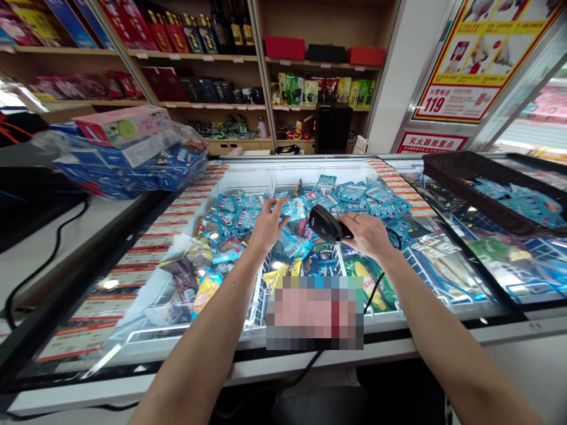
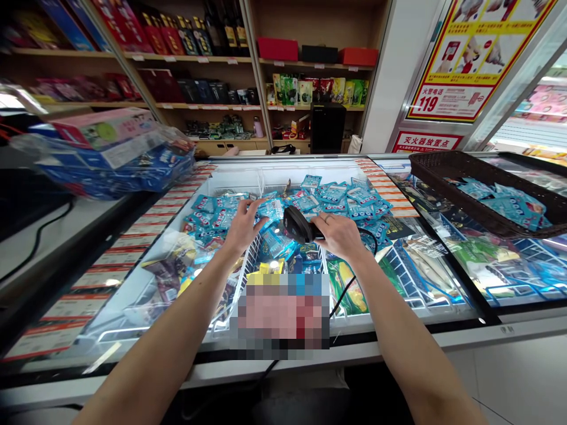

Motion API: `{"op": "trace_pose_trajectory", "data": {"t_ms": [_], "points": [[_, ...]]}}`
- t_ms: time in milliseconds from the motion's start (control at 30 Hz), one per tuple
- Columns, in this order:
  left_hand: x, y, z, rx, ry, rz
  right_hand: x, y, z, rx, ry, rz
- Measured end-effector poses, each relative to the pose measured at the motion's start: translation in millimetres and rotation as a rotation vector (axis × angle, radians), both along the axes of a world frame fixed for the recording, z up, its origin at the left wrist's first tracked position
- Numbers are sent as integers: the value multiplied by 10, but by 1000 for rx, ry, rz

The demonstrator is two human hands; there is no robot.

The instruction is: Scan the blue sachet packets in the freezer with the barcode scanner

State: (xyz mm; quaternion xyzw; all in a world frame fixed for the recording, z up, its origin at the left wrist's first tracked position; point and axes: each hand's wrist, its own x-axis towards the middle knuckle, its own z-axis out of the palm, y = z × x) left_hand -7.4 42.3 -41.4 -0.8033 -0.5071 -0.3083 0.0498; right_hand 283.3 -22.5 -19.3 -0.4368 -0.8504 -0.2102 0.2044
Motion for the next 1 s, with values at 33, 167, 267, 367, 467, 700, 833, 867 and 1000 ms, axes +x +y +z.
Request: {"op": "trace_pose_trajectory", "data": {"t_ms": [33,167,267,367,467,700,833,867,1000], "points": [[-1,0,3,-1,6,4,3,3,-6,14,6,-1],[3,-23,18,31,62,108,22,10,-19,47,28,-21],[17,-57,32,62,93,240,38,9,-19,44,36,-17],[31,-74,34,76,127,228,51,10,-22,46,37,-18],[34,-60,12,47,190,103,63,13,-28,48,34,-34],[12,-26,-57,-31,175,244,126,25,-36,36,33,-79],[-10,-24,-81,7,132,342,184,32,-38,36,60,-102],[-17,-24,-85,17,122,359,199,34,-39,38,66,-111],[-42,-15,-81,35,99,340,245,48,-48,45,95,-165]]}}
